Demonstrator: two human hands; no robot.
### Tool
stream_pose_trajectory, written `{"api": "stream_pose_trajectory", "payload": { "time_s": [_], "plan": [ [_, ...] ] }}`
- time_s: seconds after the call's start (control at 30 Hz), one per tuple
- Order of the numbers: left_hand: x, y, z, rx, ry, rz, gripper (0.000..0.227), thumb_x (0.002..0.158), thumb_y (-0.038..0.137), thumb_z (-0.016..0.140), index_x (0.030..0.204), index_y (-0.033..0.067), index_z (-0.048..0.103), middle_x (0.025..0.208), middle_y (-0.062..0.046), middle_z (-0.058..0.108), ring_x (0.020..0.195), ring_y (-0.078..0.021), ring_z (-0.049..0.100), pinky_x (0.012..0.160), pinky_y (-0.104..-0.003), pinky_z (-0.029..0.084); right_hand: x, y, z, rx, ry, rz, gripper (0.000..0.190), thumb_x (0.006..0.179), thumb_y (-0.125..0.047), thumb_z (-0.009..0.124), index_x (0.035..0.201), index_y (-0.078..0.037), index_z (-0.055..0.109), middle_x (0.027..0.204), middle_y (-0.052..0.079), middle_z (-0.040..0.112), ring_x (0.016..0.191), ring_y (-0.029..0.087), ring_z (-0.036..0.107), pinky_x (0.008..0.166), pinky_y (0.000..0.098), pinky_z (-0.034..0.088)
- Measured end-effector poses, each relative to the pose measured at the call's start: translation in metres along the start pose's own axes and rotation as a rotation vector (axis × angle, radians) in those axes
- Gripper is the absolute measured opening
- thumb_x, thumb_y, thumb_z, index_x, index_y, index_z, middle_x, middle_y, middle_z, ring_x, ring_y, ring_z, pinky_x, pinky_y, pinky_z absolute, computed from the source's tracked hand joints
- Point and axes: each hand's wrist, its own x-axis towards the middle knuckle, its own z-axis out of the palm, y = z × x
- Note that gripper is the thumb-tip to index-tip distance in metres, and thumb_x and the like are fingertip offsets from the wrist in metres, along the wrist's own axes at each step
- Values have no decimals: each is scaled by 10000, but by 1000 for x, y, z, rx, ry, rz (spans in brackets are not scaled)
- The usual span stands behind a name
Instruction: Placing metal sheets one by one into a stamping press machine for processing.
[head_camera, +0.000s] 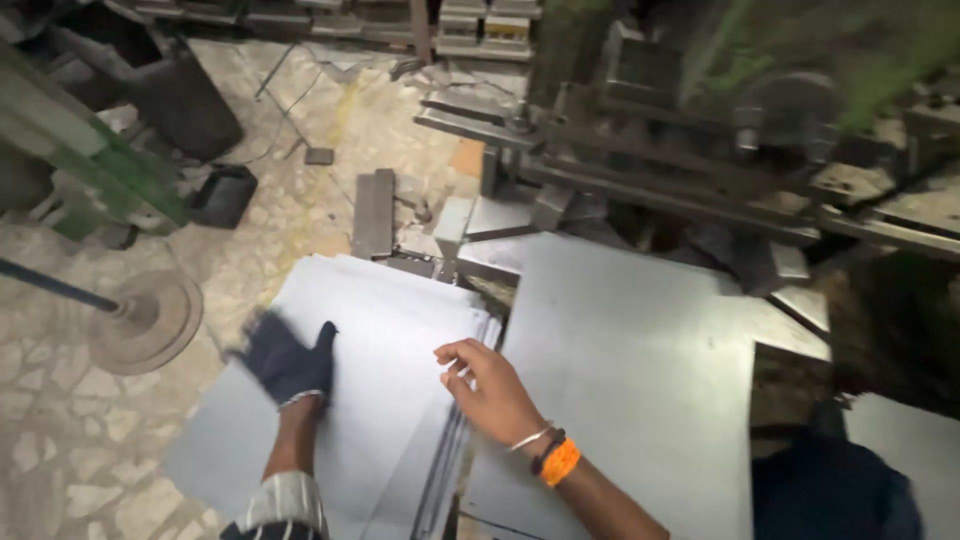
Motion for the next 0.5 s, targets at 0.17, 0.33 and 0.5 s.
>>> {"api": "stream_pose_trajectory", "payload": {
  "time_s": [0.17, 0.33, 0.5],
  "plan": [
    [91, -62, -16, 229, -542, -415, 1067, 714, 920, 574, 1210, -18, 691, 1085, -239, 752, 994, -425, 711, 895, -512, 447, 16, 13, 16, -16, -114, 31, 273, 903, -118, 593, 1164, -93, 670, 1090, 14, 689, 847, 125, 632, 730, 268, 532],
    [135, -88, -29, 180, -723, -350, 951, 708, 841, 617, 1010, -42, 797, 932, -199, 800, 869, -383, 754, 765, -417, 551, 18, 15, 11, -12, -123, 76, 275, 900, -146, 600, 1159, -103, 683, 1102, -18, 710, 748, 104, 600, 686, 248, 502],
    [150, -30, -121, -301, -471, -407, 600, 866, 514, 745, 908, -83, 770, 776, -210, 733, 667, -348, 662, 725, -428, 541, 10, 17, -6, 133, 61, 50, 260, 876, -117, 622, 1121, -99, 706, 1084, 25, 749, 914, 134, 698, 794, 272, 569]
  ]
}}
